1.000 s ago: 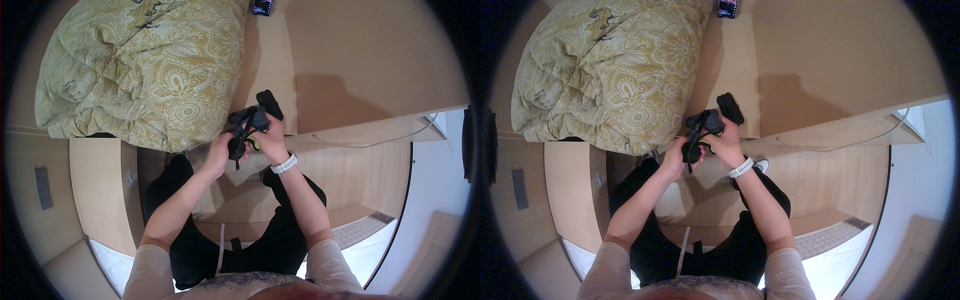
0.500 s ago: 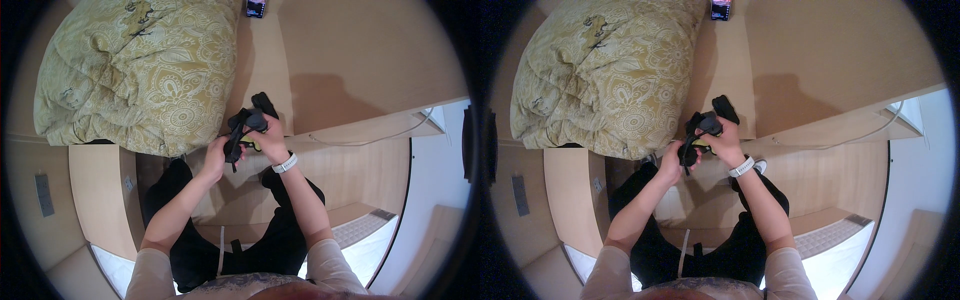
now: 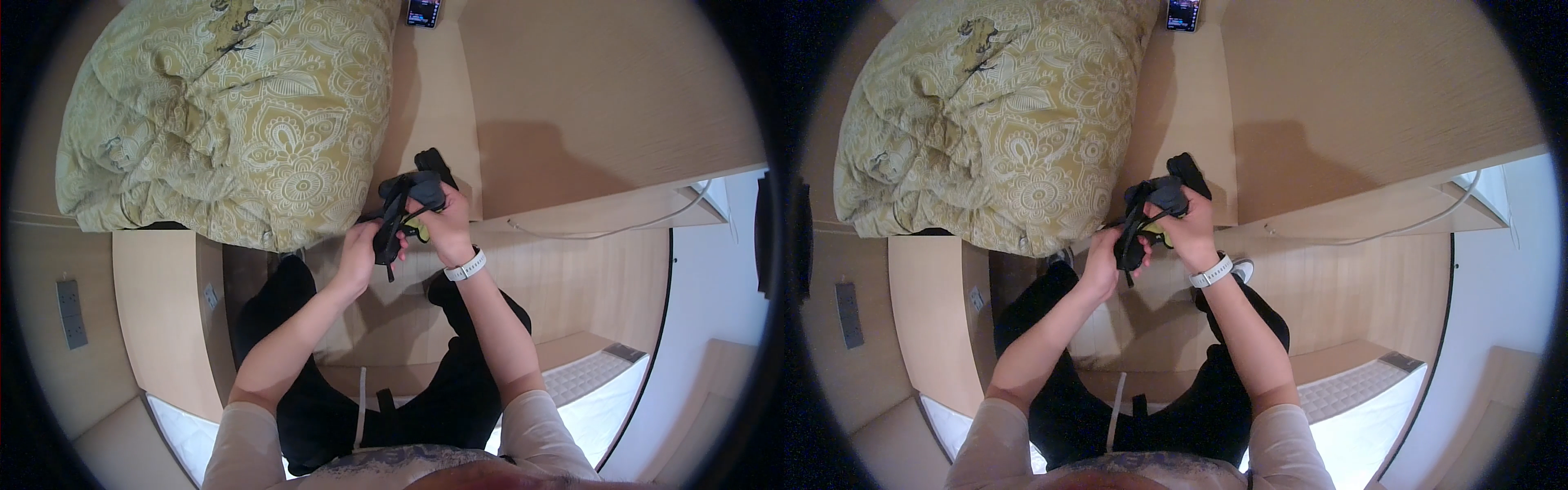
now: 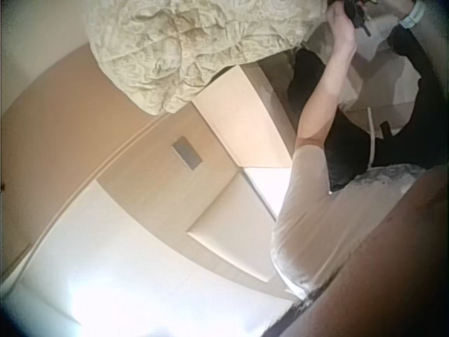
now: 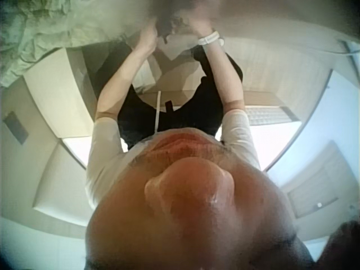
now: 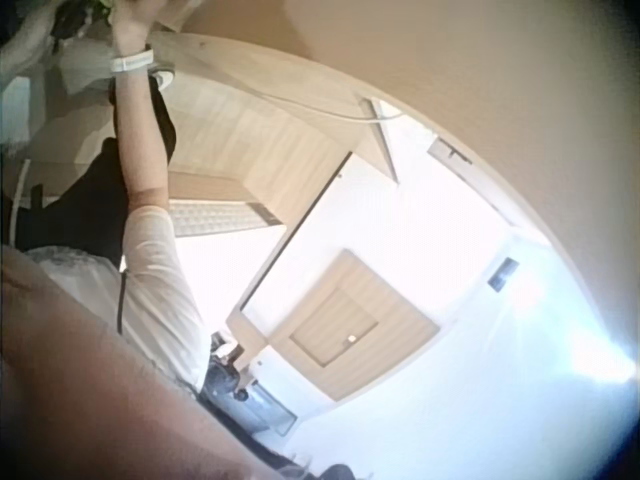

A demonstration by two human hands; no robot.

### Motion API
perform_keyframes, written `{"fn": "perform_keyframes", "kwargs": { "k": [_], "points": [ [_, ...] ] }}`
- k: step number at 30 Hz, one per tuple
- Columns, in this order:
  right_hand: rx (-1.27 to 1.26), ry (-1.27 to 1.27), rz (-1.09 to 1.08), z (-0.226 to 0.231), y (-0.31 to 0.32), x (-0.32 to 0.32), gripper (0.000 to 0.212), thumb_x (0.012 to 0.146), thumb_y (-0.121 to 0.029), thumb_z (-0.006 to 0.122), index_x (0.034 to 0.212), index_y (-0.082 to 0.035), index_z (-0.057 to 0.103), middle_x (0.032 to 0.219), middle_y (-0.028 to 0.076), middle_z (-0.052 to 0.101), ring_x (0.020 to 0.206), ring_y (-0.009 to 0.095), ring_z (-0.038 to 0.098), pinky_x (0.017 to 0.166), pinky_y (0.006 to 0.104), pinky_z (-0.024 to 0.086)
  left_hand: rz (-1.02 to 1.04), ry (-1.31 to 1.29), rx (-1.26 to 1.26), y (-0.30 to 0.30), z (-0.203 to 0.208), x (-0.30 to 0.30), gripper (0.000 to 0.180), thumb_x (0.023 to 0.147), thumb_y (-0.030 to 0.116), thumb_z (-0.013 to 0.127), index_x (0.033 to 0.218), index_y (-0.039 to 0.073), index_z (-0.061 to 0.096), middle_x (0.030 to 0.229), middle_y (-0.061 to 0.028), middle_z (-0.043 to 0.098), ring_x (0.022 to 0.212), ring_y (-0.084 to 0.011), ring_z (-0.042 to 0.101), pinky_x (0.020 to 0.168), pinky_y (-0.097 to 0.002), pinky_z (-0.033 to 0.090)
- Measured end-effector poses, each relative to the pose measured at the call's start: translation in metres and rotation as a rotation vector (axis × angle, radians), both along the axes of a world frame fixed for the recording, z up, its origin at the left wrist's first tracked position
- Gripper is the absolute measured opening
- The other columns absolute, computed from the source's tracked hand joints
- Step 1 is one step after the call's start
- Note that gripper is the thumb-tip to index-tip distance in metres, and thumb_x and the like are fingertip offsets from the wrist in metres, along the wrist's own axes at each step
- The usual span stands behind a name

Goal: The person assembles a black orthopedic knee brace by threading straps through a plastic frame and securing them with hook-and-loop fasteners.

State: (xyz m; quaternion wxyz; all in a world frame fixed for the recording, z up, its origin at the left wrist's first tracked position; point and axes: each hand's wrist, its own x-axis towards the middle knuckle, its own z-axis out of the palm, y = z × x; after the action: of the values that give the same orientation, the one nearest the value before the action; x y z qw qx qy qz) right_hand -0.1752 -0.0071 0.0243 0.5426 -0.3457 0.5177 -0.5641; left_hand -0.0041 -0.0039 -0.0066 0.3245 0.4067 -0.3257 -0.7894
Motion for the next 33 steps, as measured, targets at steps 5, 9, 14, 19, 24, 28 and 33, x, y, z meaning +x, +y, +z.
{"fn": "perform_keyframes", "kwargs": {
  "k": [5, 9, 14, 19, 24, 28, 33],
  "points": [
    [0.026, 0.042, -0.089, -0.011, 0.005, 0.009, 0.016, 0.085, 0.005, 0.067, 0.101, 0.000, 0.067, 0.091, 0.002, 0.069, 0.081, 0.009, 0.064, 0.074, 0.0250, 0.053, -0.053, -0.003, -0.040, 0.005, -0.004, -0.007, 0.046, 0.103, 0.028, 0.026, 0.098, -0.002, 0.061, 0.083, -0.0134, 0.068, 0.066, -0.0213, 0.065, 0.048, -0.0303, 0.047],
    [0.162, -0.052, 0.103, -0.011, 0.005, 0.003, 0.021, 0.084, 0.005, 0.068, 0.104, 0.001, 0.065, 0.088, 0.004, 0.069, 0.076, 0.011, 0.065, 0.067, 0.0259, 0.054, 0.020, 0.017, 0.015, 0.002, 0.004, -0.002, 0.044, 0.102, 0.027, 0.028, 0.099, -0.002, 0.060, 0.082, -0.0135, 0.067, 0.065, -0.0215, 0.064, 0.047, -0.0308, 0.046],
    [0.008, 0.077, -0.069, 0.003, 0.000, -0.004, 0.020, 0.084, 0.002, 0.071, 0.103, 0.000, 0.066, 0.094, 0.003, 0.070, 0.083, 0.010, 0.064, 0.075, 0.0269, 0.053, 0.007, 0.036, 0.015, -0.001, -0.001, -0.001, 0.044, 0.102, 0.026, 0.028, 0.101, -0.004, 0.060, 0.082, -0.0140, 0.067, 0.066, -0.0224, 0.065, 0.048, -0.0314, 0.047],
    [0.051, 0.008, -0.022, -0.010, 0.007, 0.009, 0.022, 0.079, 0.010, 0.066, 0.099, 0.001, 0.065, 0.091, 0.002, 0.070, 0.082, 0.010, 0.063, 0.077, 0.0258, 0.051, -0.066, 0.054, 0.025, 0.004, -0.004, -0.003, 0.044, 0.102, 0.026, 0.028, 0.095, -0.003, 0.060, 0.084, -0.0152, 0.068, 0.069, -0.0228, 0.066, 0.050, -0.0318, 0.049],
    [-0.033, 0.110, 0.022, -0.008, 0.001, -0.006, 0.021, 0.081, 0.007, 0.069, 0.100, 0.001, 0.066, 0.091, 0.002, 0.070, 0.082, 0.009, 0.063, 0.076, 0.0250, 0.052, 0.021, 0.033, 0.061, -0.003, 0.004, 0.000, 0.043, 0.101, 0.024, 0.029, 0.094, -0.004, 0.060, 0.082, -0.0151, 0.068, 0.067, -0.0231, 0.065, 0.047, -0.0326, 0.048],
    [-0.047, 0.072, -0.117, 0.001, 0.002, -0.004, 0.022, 0.083, 0.005, 0.068, 0.105, 0.000, 0.067, 0.091, 0.001, 0.068, 0.084, 0.008, 0.061, 0.077, 0.0244, 0.050, -0.061, 0.061, 0.002, 0.003, -0.005, -0.005, 0.044, 0.103, 0.025, 0.027, 0.094, -0.004, 0.060, 0.083, -0.0152, 0.067, 0.068, -0.0233, 0.065, 0.049, -0.0322, 0.049],
    [0.033, 0.072, 0.024, -0.012, 0.006, 0.002, 0.018, 0.080, 0.011, 0.061, 0.094, -0.001, 0.062, 0.091, 0.002, 0.068, 0.082, 0.010, 0.061, 0.078, 0.0254, 0.050, -0.048, 0.037, 0.054, 0.003, 0.000, -0.002, 0.047, 0.104, 0.027, 0.025, 0.095, -0.004, 0.060, 0.084, -0.0156, 0.067, 0.069, -0.0236, 0.066, 0.051, -0.0324, 0.049]
  ]
}}
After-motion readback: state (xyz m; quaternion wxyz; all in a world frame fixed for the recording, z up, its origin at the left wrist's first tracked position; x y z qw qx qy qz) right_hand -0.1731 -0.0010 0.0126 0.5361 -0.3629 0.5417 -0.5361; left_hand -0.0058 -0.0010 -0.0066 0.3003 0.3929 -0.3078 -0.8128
